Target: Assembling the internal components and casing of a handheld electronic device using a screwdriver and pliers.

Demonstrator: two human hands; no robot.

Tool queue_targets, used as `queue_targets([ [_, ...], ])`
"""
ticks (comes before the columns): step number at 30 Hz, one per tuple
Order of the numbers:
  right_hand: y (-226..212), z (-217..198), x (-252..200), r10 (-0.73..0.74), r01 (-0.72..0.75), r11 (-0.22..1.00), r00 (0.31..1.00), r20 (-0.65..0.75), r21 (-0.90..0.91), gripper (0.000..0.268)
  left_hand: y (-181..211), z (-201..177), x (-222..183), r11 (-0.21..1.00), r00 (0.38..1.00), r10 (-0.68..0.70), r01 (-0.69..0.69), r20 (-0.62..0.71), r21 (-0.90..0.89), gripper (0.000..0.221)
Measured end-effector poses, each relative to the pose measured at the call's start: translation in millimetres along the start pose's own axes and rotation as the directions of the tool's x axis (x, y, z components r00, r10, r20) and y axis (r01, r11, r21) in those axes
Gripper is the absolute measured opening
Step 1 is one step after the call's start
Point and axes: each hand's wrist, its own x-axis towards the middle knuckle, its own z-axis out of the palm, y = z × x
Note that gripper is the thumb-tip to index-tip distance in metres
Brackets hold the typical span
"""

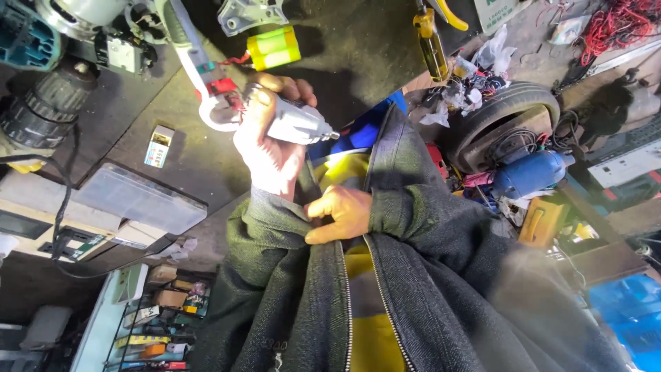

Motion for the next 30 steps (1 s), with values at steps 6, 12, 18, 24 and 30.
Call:
queue_targets([
  [6, 21, -21, -8, 0.031, -0.063, 0.991, 0.968, -0.249, -0.121, 0.039, -5, -5, 4, 0.993, 0.999, 0.047, -0.049, -0.021, -0.11, 0.016],
  [12, 27, -52, -51, 0.147, -0.245, 0.957, 0.871, -0.468, -0.157, 0.07, -9, -12, 13, 0.98, 0.997, 0.075, -0.076, -0.011, -0.186, 0.017],
  [18, -8, -61, -34, -0.2, 0.082, 0.971, 0.787, -0.584, -0.223, 0.061, -12, -29, 16, 0.977, 0.995, 0.097, -0.103, -0.038, -0.187, 0.02],
  [24, -28, -75, -10, -0.315, 0.07, 0.912, 0.749, -0.583, -0.404, 0.052, 3, 4, 5, 0.964, 0.998, -0.001, 0.016, 0.057, -0.267, 0.029],
  [30, -25, -66, -2, -0.328, 0.073, 0.914, 0.71, -0.623, -0.399, 0.066, -4, -12, 4, 0.973, 0.988, -0.004, 0.04, 0.155, -0.227, 0.054],
])
